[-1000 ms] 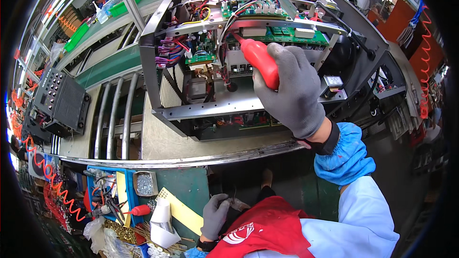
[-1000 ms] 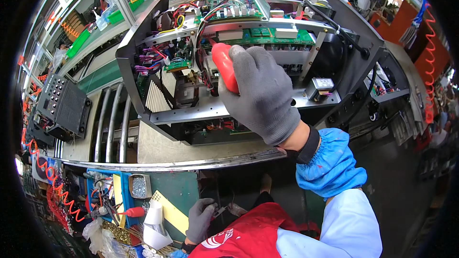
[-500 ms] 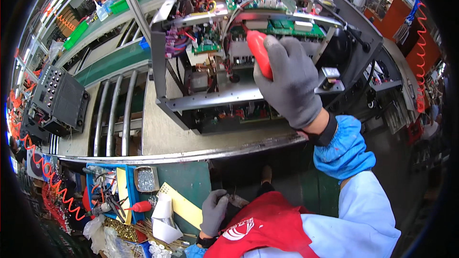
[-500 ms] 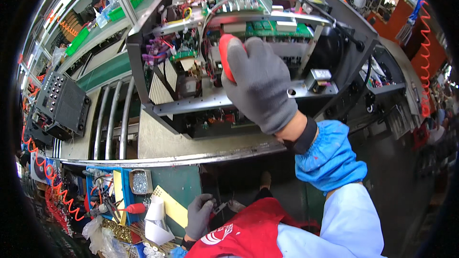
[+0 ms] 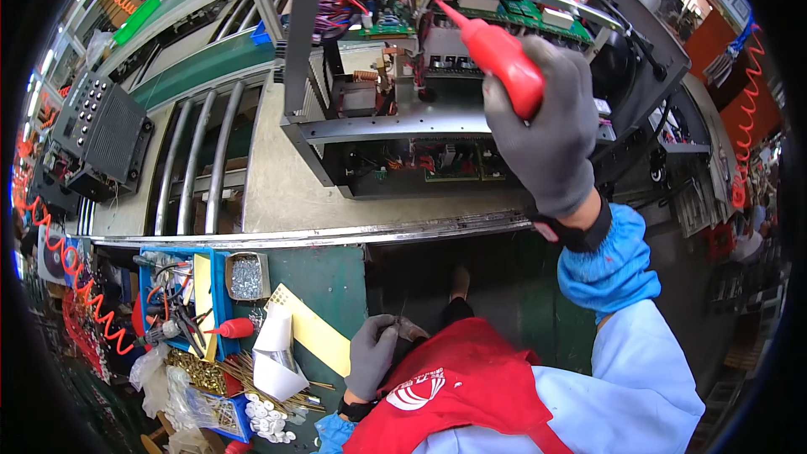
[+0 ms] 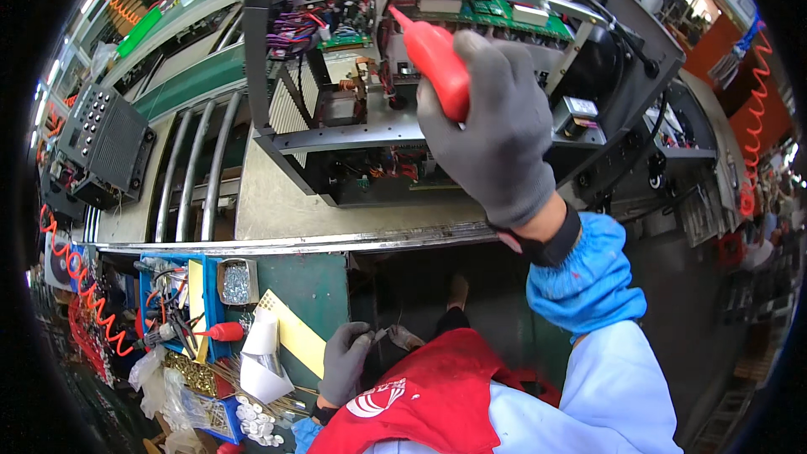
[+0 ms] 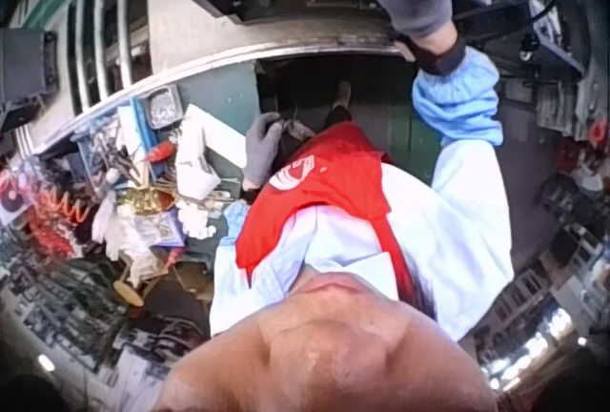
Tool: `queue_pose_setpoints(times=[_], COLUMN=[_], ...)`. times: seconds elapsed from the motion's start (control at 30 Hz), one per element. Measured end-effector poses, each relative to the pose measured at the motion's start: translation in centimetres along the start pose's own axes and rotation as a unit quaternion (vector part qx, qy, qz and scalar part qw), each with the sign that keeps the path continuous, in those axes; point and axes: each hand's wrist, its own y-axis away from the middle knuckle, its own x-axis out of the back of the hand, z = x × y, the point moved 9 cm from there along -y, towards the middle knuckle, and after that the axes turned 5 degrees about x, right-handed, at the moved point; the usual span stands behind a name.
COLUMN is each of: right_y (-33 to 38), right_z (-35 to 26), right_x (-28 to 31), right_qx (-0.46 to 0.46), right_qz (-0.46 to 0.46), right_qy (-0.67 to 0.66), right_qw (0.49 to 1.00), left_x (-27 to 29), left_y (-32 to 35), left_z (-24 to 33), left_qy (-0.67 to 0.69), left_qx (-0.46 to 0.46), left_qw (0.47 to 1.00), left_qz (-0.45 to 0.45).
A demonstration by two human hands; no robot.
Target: Assemble internal components and wiring into a large electronic power unit on a factory assembly line.
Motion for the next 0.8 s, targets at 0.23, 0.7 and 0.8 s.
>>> queue_pose_setpoints(times=[0.23, 0.7, 0.8], right_y=[-2.3, -4.0, -4.3], right_z=[-3.7, -7.0, -7.6], right_x=[-0.8, -4.5, -4.6], right_qx=[0.046, 0.079, 0.088], right_qz=[-0.046, -0.125, -0.128], right_qy=[-0.103, -0.023, -0.01], right_qw=[0.993, 0.989, 0.988], left_x=[0.5, 2.6, 3.0], left_y=[0.3, 0.0, 0.1], left_z=[0.1, -1.7, -2.6], left_qy=[-0.021, 0.024, 0.095], left_qx=[-0.031, -0.04, 0.025], left_qw=[0.999, 0.999, 0.995], left_qz=[0.022, 0.02, -0.008])
